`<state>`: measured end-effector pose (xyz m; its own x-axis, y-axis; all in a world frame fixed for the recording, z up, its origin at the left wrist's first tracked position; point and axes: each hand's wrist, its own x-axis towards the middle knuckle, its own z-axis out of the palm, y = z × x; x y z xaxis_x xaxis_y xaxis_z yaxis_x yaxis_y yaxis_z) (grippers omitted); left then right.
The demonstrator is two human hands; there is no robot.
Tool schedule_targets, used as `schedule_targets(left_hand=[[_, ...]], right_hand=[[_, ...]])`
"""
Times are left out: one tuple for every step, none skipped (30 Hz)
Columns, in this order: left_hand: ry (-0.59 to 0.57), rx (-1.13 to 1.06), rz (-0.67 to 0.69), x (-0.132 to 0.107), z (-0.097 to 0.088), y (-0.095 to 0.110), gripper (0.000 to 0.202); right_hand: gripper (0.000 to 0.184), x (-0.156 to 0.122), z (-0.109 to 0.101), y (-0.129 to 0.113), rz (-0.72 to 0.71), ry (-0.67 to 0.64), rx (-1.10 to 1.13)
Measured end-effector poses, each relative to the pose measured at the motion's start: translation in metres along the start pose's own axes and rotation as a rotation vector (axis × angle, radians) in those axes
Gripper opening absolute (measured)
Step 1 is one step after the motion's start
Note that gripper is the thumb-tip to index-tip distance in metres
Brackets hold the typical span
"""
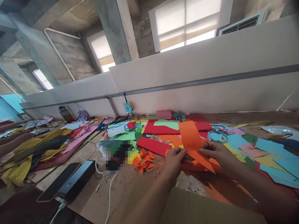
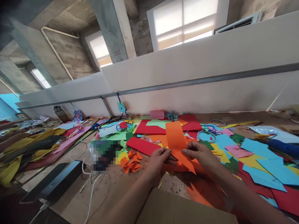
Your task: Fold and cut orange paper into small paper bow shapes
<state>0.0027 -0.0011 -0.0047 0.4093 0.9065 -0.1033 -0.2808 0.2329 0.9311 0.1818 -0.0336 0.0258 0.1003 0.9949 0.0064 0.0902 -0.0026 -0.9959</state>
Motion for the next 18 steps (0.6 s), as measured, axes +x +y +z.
schedule_targets(left_hand=[[-0.005,-0.007,0.007,0.0001,0.0009,-0.0016,0.051],[-0.012,-0.023,0.008,0.0001,0.0021,-0.0033,0.051],[-0.02,-0.044,0.006,0.0,0.0033,-0.0048,0.052],[-0.024,-0.064,0.003,-0.0001,0.0044,-0.0061,0.052],[-0.022,-0.075,0.0,-0.0003,0.0053,-0.0069,0.052],[-0.018,-0.081,-0.002,-0.0006,0.0059,-0.0073,0.051],[-0.019,-0.082,-0.006,-0.0011,0.0063,-0.0073,0.049],[-0.028,-0.079,-0.014,-0.0019,0.0066,-0.0068,0.048],[-0.043,-0.072,-0.03,-0.0029,0.0067,-0.0061,0.047],[-0.059,-0.062,-0.048,-0.0041,0.0069,-0.0052,0.046],[-0.072,-0.045,-0.068,-0.0054,0.0071,-0.0042,0.045],[-0.079,-0.022,-0.083,-0.0066,0.0073,-0.0032,0.045],[-0.081,0.004,-0.091,-0.0076,0.0076,-0.0023,0.044],[-0.081,0.024,-0.095,-0.0084,0.0078,-0.0014,0.042],[-0.084,0.037,-0.1,-0.0089,0.0081,-0.0006,0.041],[-0.088,0.04,-0.106,-0.0092,0.0082,0.0002,0.04],[-0.092,0.037,-0.112,-0.0093,0.0082,0.001,0.039],[-0.092,0.034,-0.115,-0.0094,0.0082,0.0018,0.038]], right_hand=[[0.038,0.0001,0.0016,0.0008,-0.01,0.018,0.004],[0.039,0.0001,0.0031,0.0018,-0.015,0.039,0.012],[0.039,0.0001,0.0043,0.0028,-0.016,0.053,0.022],[0.039,-0.0001,0.0052,0.0037,-0.011,0.062,0.032],[0.039,-0.0004,0.0057,0.0043,-0.005,0.061,0.038],[0.038,-0.001,0.0059,0.0047,0.004,0.046,0.047],[0.035,-0.0018,0.0058,0.0047,0.015,0.017,0.066],[0.031,-0.0029,0.0056,0.0045,0.031,-0.02,0.097],[0.029,-0.0041,0.0055,0.004,0.052,-0.058,0.137],[0.03,-0.0055,0.0053,0.0035,0.08,-0.09,0.179],[0.033,-0.0068,0.0052,0.003,0.113,-0.117,0.216],[0.035,-0.0079,0.0052,0.0025,0.145,-0.135,0.243],[0.034,-0.0086,0.0052,0.0024,0.169,-0.145,0.257],[0.032,-0.0089,0.0052,0.0026,0.184,-0.15,0.261],[0.029,-0.0086,0.0052,0.0032,0.186,-0.15,0.262],[0.028,-0.0078,0.005,0.0044,0.177,-0.142,0.266],[0.027,-0.0065,0.0048,0.0061,0.164,-0.126,0.272],[0.026,-0.005,0.0046,0.0084,0.15,-0.106,0.28]])
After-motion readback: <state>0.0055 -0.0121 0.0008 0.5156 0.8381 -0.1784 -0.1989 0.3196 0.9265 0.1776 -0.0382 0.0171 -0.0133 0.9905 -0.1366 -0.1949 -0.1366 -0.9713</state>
